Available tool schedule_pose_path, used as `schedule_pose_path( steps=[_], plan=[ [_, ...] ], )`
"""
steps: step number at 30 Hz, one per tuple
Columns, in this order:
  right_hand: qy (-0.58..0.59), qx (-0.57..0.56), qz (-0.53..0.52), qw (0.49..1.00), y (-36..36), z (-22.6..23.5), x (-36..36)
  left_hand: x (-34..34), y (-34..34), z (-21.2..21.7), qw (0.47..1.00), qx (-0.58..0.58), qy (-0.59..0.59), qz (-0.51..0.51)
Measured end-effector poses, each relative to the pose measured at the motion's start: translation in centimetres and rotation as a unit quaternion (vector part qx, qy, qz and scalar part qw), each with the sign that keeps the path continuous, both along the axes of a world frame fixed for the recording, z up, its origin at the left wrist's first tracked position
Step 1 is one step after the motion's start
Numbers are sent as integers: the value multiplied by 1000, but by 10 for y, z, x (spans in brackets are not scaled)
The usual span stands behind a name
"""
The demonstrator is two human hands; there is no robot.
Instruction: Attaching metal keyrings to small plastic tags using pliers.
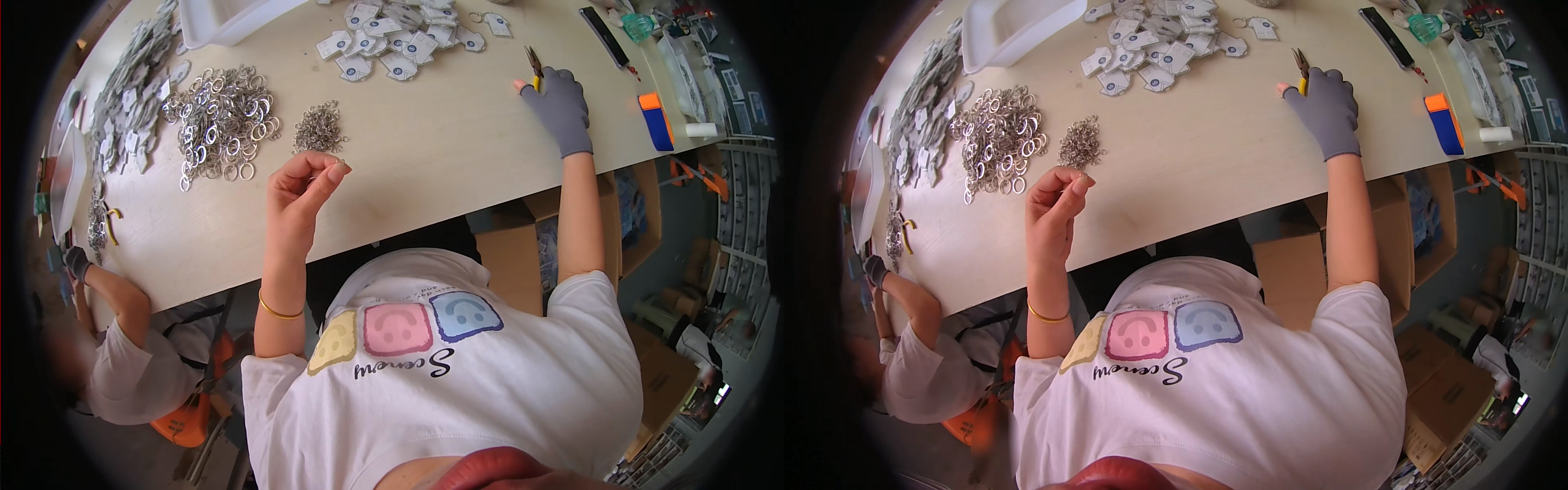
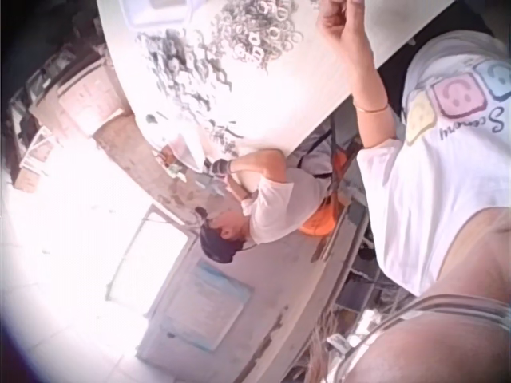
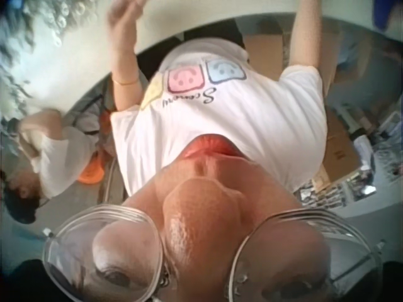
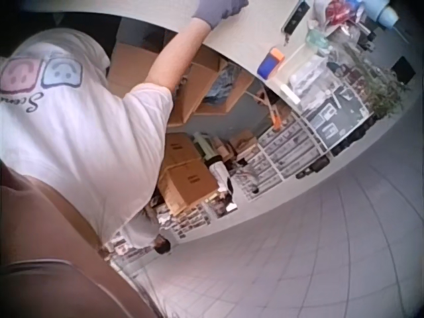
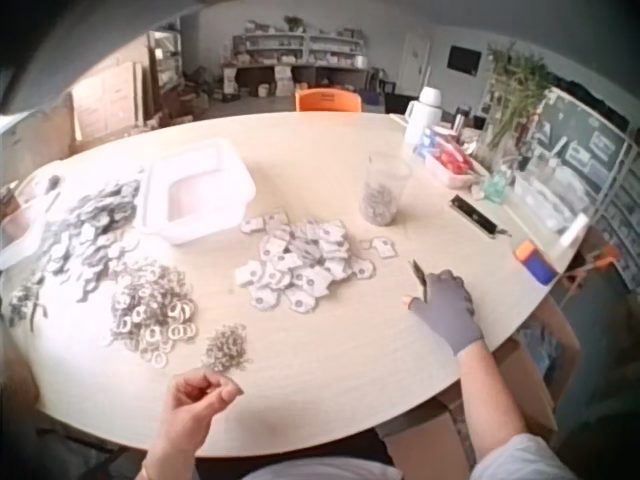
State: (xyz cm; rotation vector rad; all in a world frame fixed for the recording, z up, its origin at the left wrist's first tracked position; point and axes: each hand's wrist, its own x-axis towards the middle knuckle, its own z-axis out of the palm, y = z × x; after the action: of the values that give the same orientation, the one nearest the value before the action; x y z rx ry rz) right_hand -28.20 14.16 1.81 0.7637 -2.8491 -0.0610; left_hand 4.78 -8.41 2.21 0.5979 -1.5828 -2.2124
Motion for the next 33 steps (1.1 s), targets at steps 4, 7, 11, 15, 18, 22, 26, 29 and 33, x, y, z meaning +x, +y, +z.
schedule_pose_path(
  steps=[4, 7, 11, 15, 18, 22, 26, 29, 33],
  plan=[
    [-92, 31, 0, 995, 7, 12, 4, 1, -1, -1, 1000, 5, 9, 19],
    [-30, 35, 8, 999, 16, -5, -9, 7, -4, -4, 1000, 8, 14, 12],
    [17, -175, 35, 984, 31, -24, -8, 15, -9, -5, 999, 6, 16, 39],
    [-145, -390, 147, 898, -21, 7, 41, 15, -11, -7, 998, 24, 26, 53],
    [-57, -304, 350, 884, -76, 8, 60, 10, -8, 1, 998, 20, 48, 38],
    [-70, -203, 423, 880, -117, 2, 46, 11, -3, 9, 997, -18, 46, 54],
    [8, -199, 483, 852, -116, -3, 27, 17, -9, 13, 997, 13, 45, 53],
    [64, -267, 471, 839, -116, 9, 46, 14, -4, 16, 997, 13, 58, 58],
    [-383, -475, 331, 720, -100, 62, 137, 14, 1, 16, 995, -32, 62, 70]
  ],
)
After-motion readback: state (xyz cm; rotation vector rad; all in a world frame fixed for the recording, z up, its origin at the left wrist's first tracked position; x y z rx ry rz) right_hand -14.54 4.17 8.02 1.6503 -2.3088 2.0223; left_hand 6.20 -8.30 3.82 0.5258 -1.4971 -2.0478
